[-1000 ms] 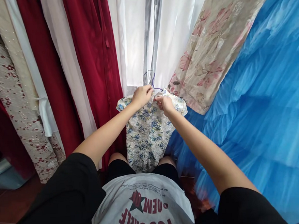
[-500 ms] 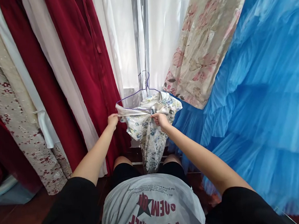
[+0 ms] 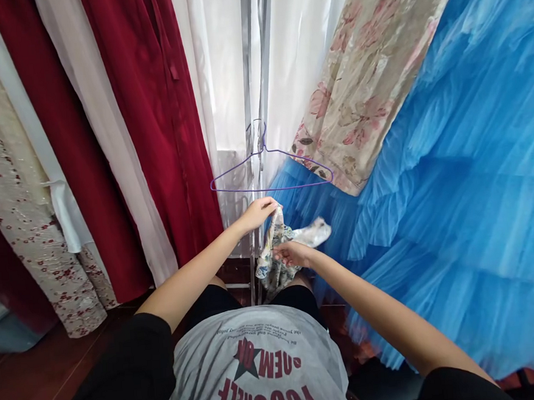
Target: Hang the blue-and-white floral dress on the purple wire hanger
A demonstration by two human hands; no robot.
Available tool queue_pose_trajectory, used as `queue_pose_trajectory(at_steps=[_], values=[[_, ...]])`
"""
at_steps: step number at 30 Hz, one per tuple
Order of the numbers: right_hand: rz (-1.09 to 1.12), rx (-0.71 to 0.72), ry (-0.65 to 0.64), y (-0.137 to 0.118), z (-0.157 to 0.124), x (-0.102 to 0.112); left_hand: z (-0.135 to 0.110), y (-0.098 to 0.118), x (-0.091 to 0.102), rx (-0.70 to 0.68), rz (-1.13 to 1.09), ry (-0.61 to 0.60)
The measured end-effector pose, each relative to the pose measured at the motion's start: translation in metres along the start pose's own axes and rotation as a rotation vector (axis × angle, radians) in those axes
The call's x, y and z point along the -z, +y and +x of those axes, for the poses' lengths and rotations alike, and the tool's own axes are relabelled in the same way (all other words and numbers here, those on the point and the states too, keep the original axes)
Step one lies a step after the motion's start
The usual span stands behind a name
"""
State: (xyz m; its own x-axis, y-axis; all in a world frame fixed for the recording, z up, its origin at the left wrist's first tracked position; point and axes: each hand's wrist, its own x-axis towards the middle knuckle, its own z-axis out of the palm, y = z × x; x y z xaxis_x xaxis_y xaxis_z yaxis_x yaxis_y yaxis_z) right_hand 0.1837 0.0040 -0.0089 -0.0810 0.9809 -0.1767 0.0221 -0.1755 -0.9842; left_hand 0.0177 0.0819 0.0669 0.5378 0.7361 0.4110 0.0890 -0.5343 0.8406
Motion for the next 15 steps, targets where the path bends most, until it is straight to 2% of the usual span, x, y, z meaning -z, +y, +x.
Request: queue_pose_trajectory(at_steps=[4, 8, 9, 11, 13, 15], values=[[-0.192, 0.141, 0.095, -0.023, -0.003, -0.024, -0.012, 0.025, -0.012, -0.135, 0.09, 0.035], [-0.231, 0.409, 0.258, -0.046, -0.004, -0.043, -0.023, 0.044, -0.004, -0.198, 0.204, 0.101], [-0.208, 0.475, 0.246, -0.049, -0.005, -0.048, -0.024, 0.047, 0.0, -0.211, 0.245, 0.114], [-0.147, 0.542, 0.143, -0.054, -0.005, -0.057, -0.024, 0.051, 0.01, -0.217, 0.309, 0.123], [-0.109, 0.516, 0.019, -0.057, -0.008, -0.063, -0.024, 0.051, 0.02, -0.178, 0.308, 0.106], [-0.095, 0.484, -0.023, -0.059, -0.011, -0.065, -0.026, 0.046, 0.027, -0.123, 0.273, 0.069]])
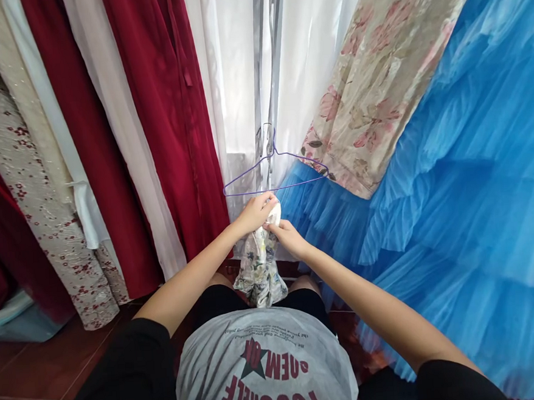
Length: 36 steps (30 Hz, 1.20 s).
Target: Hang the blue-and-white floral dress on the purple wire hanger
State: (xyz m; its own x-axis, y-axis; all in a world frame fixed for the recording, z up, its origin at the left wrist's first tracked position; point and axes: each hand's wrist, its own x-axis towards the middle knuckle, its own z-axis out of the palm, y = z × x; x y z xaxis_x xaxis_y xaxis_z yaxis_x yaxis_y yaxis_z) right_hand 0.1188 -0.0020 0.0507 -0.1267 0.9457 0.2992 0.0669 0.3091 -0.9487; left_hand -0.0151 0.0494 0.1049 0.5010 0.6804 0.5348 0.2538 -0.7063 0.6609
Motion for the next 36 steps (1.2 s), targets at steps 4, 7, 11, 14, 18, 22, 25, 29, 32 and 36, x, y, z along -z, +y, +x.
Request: queue_pose_trajectory(at_steps=[4, 7, 11, 14, 18, 22, 25, 29, 32, 36], values=[[0.068, -0.038, 0.045, -0.009, -0.006, 0.012, -0.015, -0.013, 0.003, 0.051, -0.054, -0.182], [0.135, -0.093, 0.128, -0.019, -0.008, 0.029, -0.032, -0.029, 0.006, 0.091, -0.031, -0.328], [0.171, -0.199, 0.125, -0.036, -0.008, 0.057, -0.051, -0.065, 0.027, 0.159, 0.116, -0.346], [0.146, -0.232, 0.069, -0.047, -0.009, 0.078, -0.058, -0.091, 0.055, 0.179, 0.252, -0.291], [-0.078, -0.174, 0.078, -0.046, -0.004, 0.102, -0.059, -0.106, 0.098, 0.161, 0.406, -0.239], [-0.211, -0.074, 0.191, -0.035, 0.019, 0.115, -0.05, -0.106, 0.131, 0.133, 0.517, -0.201], [-0.299, 0.035, 0.253, -0.027, 0.047, 0.12, -0.036, -0.105, 0.148, 0.133, 0.643, -0.145], [-0.428, 0.106, 0.294, -0.017, 0.091, 0.124, -0.015, -0.103, 0.16, 0.143, 0.716, -0.02], [-0.501, 0.115, 0.325, -0.006, 0.115, 0.123, 0.001, -0.097, 0.16, 0.115, 0.721, 0.057], [-0.565, 0.113, 0.347, 0.013, 0.122, 0.117, 0.023, -0.085, 0.146, 0.048, 0.679, 0.092]])
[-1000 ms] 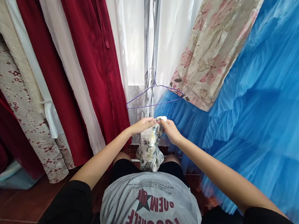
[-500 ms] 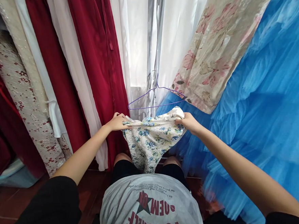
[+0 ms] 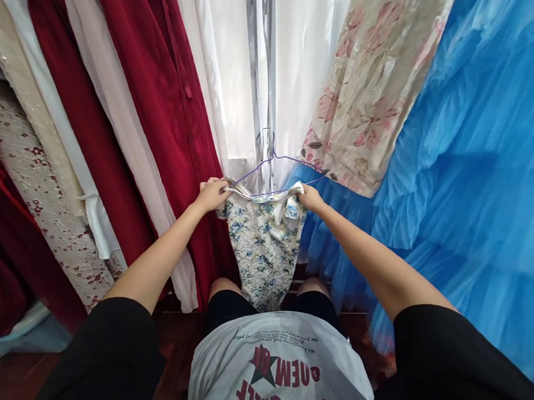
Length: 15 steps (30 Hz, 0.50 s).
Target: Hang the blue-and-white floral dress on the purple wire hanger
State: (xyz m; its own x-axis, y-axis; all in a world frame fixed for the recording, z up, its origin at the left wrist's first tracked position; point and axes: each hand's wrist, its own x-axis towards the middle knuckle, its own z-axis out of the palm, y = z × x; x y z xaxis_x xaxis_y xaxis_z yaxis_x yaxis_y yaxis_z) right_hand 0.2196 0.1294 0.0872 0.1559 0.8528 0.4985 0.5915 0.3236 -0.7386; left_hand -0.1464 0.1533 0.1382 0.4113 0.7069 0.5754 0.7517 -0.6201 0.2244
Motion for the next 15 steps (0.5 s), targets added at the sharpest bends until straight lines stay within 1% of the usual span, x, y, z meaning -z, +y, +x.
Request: queue_pose_trajectory(at_steps=[4, 7, 9, 10, 12, 14, 15], values=[[-0.041, 0.036, 0.002, 0.005, -0.015, -0.003, 0.018, 0.028, -0.01, -0.036, -0.108, 0.047], [-0.046, 0.088, -0.03, 0.004, -0.028, 0.004, 0.03, 0.047, -0.018, -0.011, -0.182, 0.126], [-0.039, 0.115, -0.023, 0.002, -0.034, 0.014, 0.036, 0.055, -0.021, 0.029, -0.216, 0.191], [-0.034, 0.12, 0.007, 0.001, -0.037, 0.02, 0.038, 0.057, -0.022, 0.051, -0.244, 0.215], [-0.025, 0.117, 0.12, 0.001, -0.039, 0.033, 0.04, 0.059, -0.021, 0.081, -0.312, 0.231], [0.007, 0.094, 0.274, 0.002, -0.035, 0.047, 0.041, 0.059, -0.017, 0.089, -0.377, 0.198], [0.041, 0.076, 0.326, 0.002, -0.032, 0.055, 0.041, 0.058, -0.013, 0.089, -0.401, 0.17]])
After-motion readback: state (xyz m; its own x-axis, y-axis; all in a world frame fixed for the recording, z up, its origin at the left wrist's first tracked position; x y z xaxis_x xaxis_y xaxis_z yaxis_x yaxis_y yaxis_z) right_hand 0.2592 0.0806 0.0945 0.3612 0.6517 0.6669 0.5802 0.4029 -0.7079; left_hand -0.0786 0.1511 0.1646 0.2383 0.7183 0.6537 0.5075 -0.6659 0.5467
